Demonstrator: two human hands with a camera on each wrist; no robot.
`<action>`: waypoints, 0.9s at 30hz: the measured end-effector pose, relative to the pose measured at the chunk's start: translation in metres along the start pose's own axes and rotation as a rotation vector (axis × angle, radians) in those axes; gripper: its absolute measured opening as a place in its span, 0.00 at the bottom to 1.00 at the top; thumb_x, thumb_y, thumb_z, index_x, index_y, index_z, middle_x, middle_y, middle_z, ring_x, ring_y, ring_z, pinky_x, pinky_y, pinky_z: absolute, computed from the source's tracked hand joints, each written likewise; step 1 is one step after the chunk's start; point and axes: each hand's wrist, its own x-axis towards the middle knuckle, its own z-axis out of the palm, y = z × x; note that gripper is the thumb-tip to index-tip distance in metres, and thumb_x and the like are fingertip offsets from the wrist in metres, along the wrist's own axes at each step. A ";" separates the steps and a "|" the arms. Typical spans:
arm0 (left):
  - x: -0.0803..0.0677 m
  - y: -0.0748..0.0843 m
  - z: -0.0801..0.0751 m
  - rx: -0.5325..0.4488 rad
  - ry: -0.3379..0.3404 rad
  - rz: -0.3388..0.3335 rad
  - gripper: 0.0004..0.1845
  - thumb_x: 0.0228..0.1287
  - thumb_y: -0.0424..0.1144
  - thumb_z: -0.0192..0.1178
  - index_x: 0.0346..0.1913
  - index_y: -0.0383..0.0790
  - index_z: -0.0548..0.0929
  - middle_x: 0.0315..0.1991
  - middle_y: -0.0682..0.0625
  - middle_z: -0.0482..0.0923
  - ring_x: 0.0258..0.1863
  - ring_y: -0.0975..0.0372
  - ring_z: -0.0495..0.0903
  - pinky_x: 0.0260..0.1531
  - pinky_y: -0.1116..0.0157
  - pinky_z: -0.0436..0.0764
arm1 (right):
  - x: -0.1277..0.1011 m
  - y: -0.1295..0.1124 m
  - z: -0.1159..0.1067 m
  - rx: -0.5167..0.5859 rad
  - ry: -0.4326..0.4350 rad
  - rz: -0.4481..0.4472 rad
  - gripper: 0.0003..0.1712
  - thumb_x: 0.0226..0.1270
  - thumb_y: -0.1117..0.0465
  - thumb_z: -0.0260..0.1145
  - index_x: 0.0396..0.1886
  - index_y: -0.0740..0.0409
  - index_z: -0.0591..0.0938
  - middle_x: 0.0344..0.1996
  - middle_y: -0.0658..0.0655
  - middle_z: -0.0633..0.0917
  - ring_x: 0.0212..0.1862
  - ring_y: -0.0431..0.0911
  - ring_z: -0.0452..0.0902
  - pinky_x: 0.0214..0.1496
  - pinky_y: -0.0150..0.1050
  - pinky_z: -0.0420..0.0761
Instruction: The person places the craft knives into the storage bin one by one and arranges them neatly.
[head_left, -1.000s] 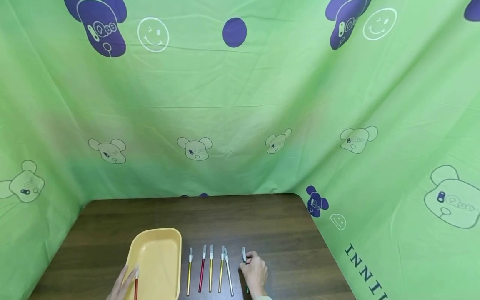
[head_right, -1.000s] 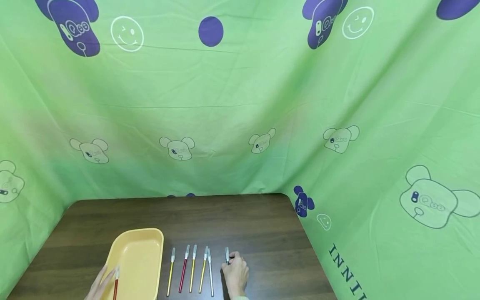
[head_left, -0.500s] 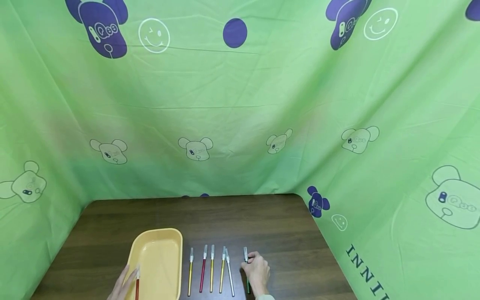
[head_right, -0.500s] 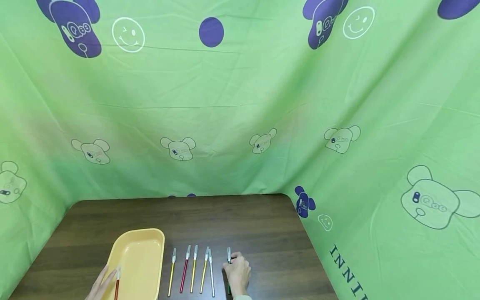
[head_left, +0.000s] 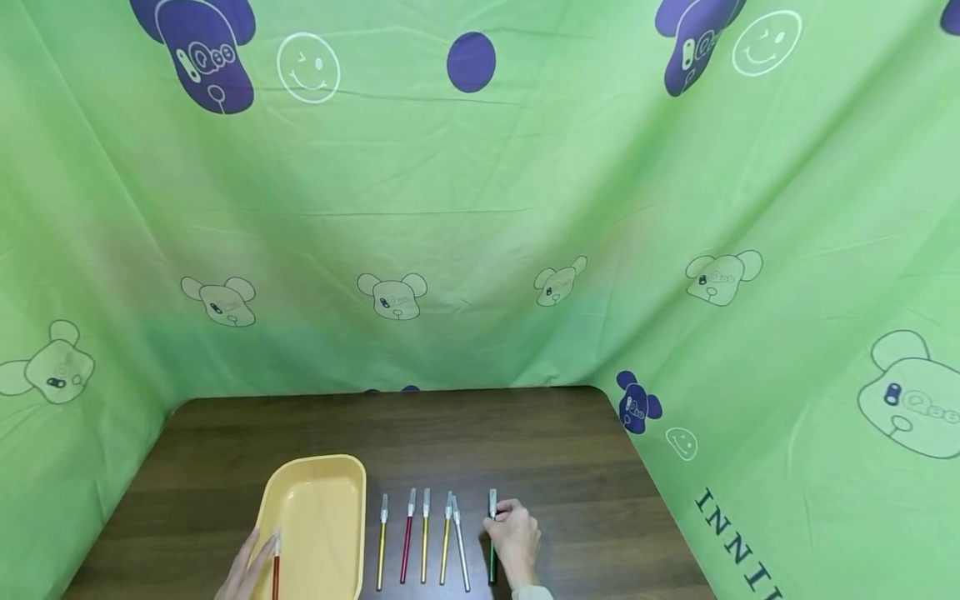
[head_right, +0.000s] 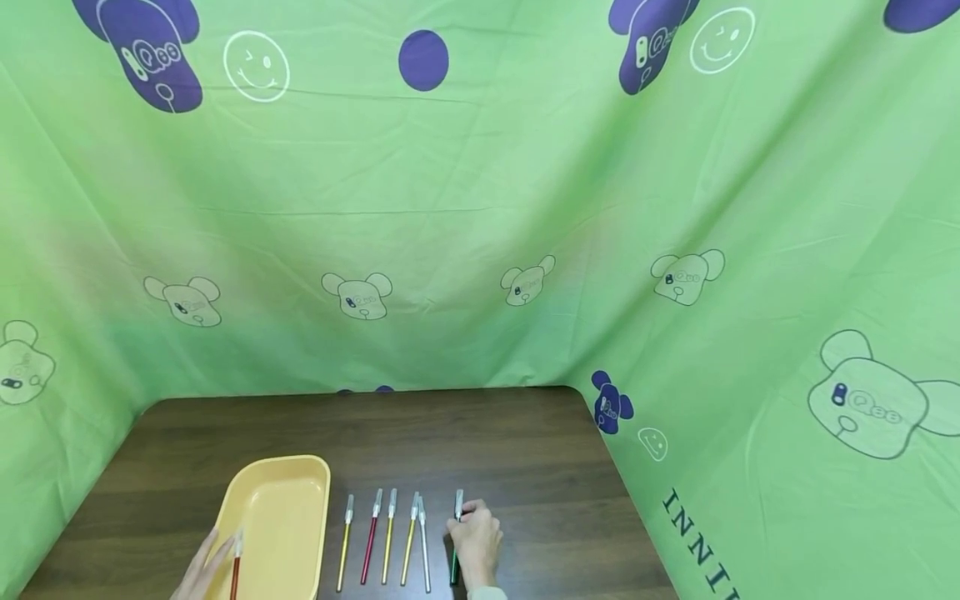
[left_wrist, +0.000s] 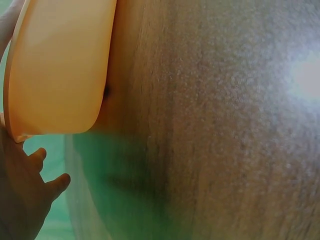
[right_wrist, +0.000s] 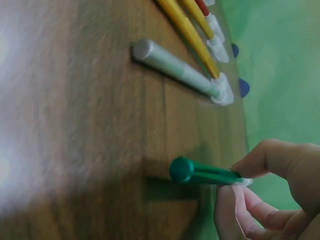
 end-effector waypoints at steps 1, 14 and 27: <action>0.000 0.000 0.000 -0.004 0.006 0.000 0.48 0.44 0.54 0.81 0.69 0.34 0.79 0.81 0.45 0.62 0.34 0.44 0.85 0.26 0.73 0.77 | 0.001 -0.001 0.001 0.005 0.000 -0.001 0.14 0.46 0.69 0.78 0.35 0.60 0.86 0.24 0.50 0.88 0.30 0.53 0.85 0.37 0.53 0.81; 0.003 0.001 -0.004 -0.008 -0.041 -0.015 0.51 0.41 0.53 0.82 0.72 0.37 0.77 0.83 0.53 0.58 0.40 0.43 0.85 0.30 0.73 0.78 | 0.000 -0.022 -0.002 0.057 -0.048 -0.008 0.13 0.47 0.68 0.78 0.35 0.58 0.86 0.26 0.51 0.89 0.30 0.51 0.84 0.41 0.52 0.81; 0.002 0.000 -0.004 -0.003 -0.049 -0.028 0.50 0.44 0.53 0.81 0.73 0.39 0.76 0.83 0.57 0.55 0.44 0.48 0.85 0.32 0.73 0.78 | -0.002 -0.048 -0.008 0.125 -0.121 0.001 0.12 0.48 0.68 0.77 0.35 0.60 0.86 0.26 0.51 0.88 0.25 0.44 0.81 0.33 0.45 0.82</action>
